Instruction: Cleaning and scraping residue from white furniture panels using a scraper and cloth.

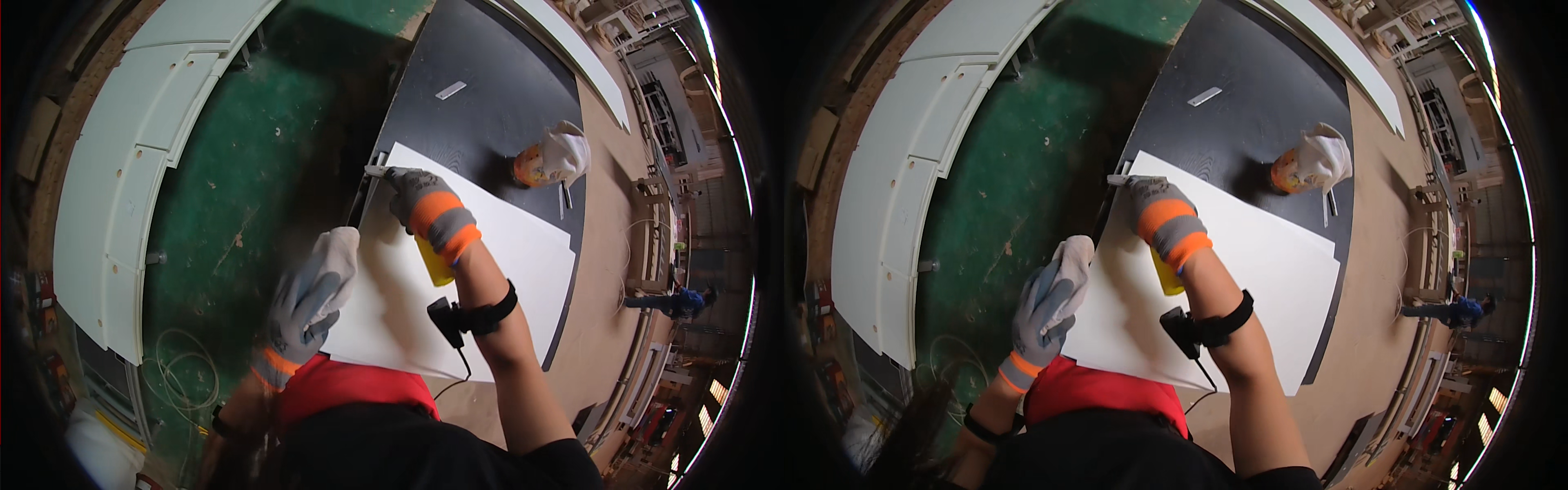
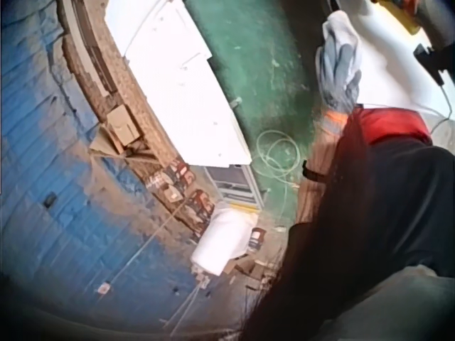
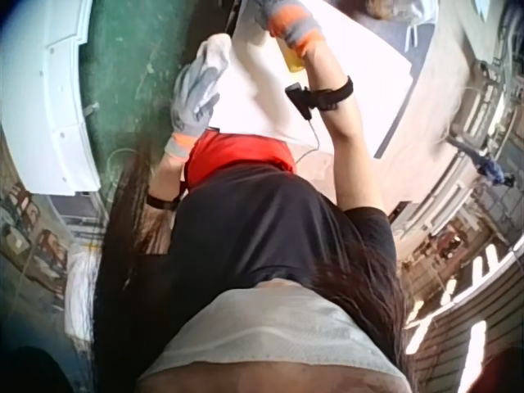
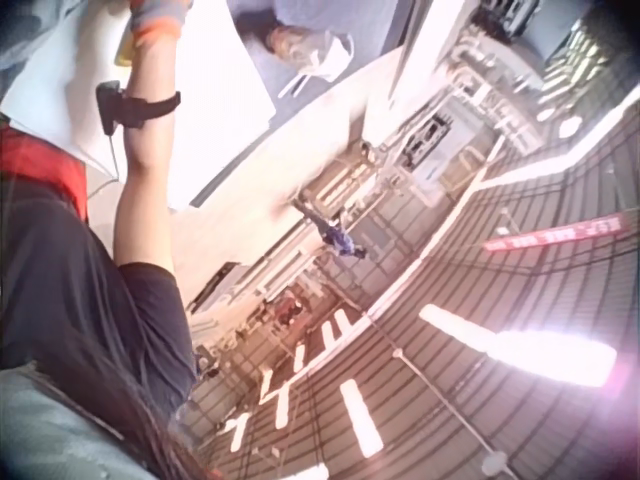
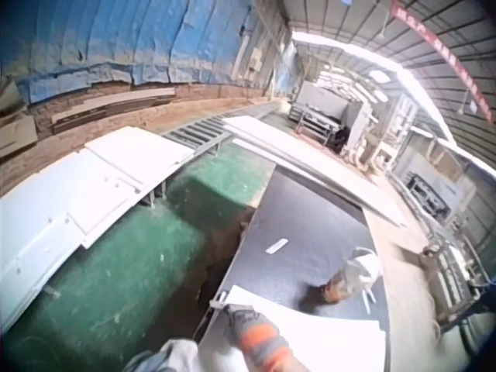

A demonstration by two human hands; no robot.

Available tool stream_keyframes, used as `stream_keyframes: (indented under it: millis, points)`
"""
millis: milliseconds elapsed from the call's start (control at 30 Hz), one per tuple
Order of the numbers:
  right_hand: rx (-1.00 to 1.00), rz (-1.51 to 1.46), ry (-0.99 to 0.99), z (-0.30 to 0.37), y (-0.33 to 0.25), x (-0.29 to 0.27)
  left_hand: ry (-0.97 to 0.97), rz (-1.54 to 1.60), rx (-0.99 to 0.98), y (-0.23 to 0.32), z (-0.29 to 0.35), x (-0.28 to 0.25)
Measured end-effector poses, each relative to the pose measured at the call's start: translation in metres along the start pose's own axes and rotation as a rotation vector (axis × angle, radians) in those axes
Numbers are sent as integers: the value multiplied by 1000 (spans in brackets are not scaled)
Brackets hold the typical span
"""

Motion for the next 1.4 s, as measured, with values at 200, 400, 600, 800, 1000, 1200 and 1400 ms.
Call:
stream_keyframes:
  millis: [200,400,600,800,1000,1200,1400]
  points:
    - [-98,275,7,-79,51,-60,-98,-125,213,44,-56,21]
    - [-17,-219,110,-61,81,-63,-232,-222,218,56,-92,65]
    - [72,46,241,-120,178,-63,-394,-464,307,45,-163,113]
    - [333,226,429,-104,212,-65,113,-455,32,-11,-257,107]
    - [172,154,777,-67,181,-41,5,-68,-39,-42,-181,103]
    - [57,-40,890,81,141,5,-127,-150,53,-19,-79,54]
    - [-267,-345,669,161,53,76,-173,-63,69,-39,23,-12]
Point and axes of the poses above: each hand's wrist, its own z-axis away from the middle knuckle, its own x-axis out of the palm, y = z × x, the point moved 5 cm from there along -z, towards the middle knuckle, and after that the axes turned 7 degrees about -y, right-handed, at the moved point
